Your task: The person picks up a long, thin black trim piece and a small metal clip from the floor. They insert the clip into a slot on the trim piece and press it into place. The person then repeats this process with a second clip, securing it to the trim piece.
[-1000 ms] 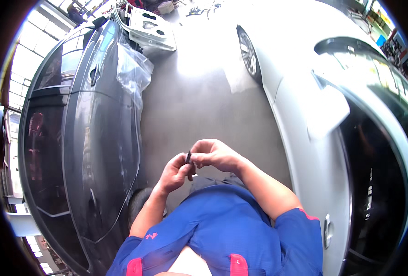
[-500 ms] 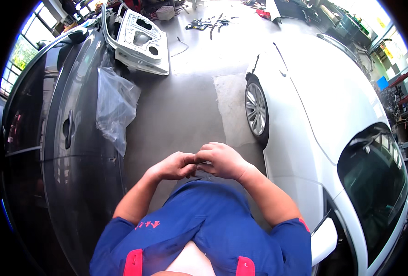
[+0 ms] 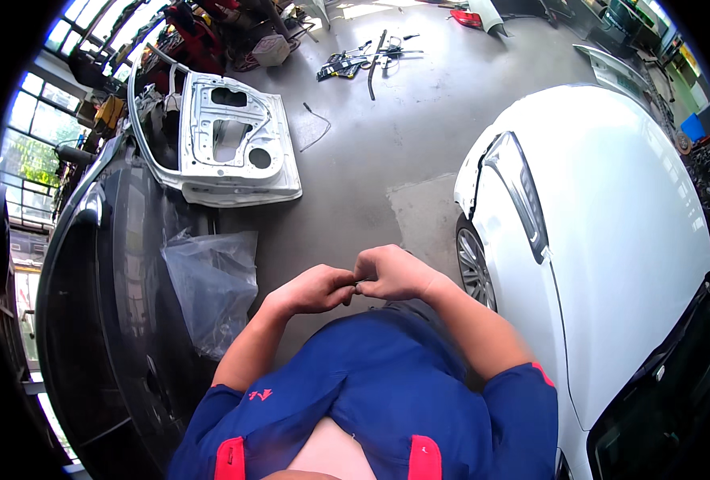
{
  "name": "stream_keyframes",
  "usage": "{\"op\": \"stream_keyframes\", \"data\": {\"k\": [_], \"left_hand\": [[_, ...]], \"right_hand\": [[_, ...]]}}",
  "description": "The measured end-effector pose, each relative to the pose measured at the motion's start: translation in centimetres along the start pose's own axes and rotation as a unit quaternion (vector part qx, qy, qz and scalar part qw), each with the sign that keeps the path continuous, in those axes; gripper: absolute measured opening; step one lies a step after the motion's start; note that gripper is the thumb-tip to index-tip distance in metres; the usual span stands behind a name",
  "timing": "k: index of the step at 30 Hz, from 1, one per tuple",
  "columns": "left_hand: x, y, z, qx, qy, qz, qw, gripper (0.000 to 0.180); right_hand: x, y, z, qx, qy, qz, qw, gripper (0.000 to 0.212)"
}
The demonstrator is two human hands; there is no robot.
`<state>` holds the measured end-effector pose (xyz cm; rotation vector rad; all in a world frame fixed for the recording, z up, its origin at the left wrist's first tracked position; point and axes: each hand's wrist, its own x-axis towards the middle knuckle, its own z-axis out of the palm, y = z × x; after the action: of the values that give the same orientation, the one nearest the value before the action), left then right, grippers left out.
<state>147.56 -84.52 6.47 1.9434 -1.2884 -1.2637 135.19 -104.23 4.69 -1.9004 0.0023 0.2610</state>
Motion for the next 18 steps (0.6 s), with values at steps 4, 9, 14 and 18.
{"op": "stream_keyframes", "data": {"k": [4, 9, 14, 18], "left_hand": [[5.9, -0.1, -10.5, -0.045, 0.037, -0.028, 0.998, 0.023], [17.4, -2.2, -20.0, -0.083, 0.072, 0.005, 0.994, 0.023], [33.1, -3.8, -31.7, 0.006, 0.004, 0.078, 0.997, 0.020], [45.3, -0.8, -41.4, 0.064, -0.072, 0.159, 0.983, 0.021]], "right_hand": [[10.5, -1.5, -9.7, -0.088, -0.030, -0.028, 0.995, 0.025], [20.6, 1.0, -20.8, -0.196, -0.023, 0.021, 0.980, 0.026], [28.5, 6.7, -32.2, -0.138, 0.063, 0.120, 0.981, 0.028], [31.7, 6.9, -42.9, -0.132, 0.157, 0.152, 0.967, 0.024]]}}
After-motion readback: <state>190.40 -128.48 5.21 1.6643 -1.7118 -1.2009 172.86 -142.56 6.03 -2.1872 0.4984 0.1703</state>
